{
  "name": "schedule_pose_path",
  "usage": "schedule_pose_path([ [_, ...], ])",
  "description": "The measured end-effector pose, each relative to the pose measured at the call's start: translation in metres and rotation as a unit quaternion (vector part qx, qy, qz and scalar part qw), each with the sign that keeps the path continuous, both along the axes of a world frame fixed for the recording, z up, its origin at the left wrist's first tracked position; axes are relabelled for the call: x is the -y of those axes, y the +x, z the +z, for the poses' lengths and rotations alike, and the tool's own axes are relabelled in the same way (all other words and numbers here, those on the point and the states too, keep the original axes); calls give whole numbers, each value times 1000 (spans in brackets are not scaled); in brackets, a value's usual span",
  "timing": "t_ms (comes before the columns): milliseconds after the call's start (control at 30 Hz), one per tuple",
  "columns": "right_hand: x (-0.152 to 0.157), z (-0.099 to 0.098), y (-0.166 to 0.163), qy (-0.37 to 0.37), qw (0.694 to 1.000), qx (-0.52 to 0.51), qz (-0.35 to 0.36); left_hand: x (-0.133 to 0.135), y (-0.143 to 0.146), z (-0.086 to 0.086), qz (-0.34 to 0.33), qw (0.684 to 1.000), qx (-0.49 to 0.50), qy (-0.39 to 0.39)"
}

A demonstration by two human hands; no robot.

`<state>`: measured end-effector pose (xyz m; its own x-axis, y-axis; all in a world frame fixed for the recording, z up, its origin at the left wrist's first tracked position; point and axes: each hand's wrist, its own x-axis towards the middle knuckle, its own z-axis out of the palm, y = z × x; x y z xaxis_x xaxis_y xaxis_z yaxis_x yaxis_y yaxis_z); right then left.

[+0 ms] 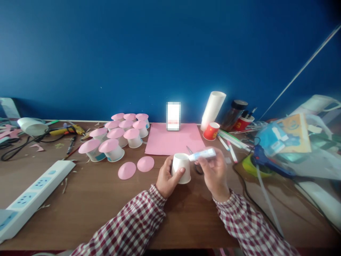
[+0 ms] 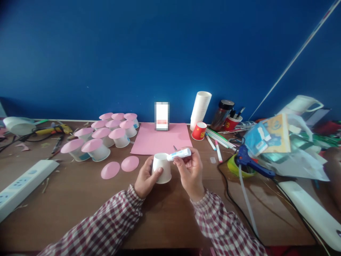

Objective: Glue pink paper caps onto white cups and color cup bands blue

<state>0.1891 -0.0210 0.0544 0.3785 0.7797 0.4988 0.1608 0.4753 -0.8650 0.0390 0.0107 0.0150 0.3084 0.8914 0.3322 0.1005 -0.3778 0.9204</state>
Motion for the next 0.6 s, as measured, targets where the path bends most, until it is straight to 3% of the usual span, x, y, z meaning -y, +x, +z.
schedule_pose_path([
  [400,3,-5,-1,-13,998,56,21,0,0,-1,33,999,-15,-4],
  [600,1,-1,1,8,1000,13,-2,-1,0,-2,29,1000,-13,-3],
])
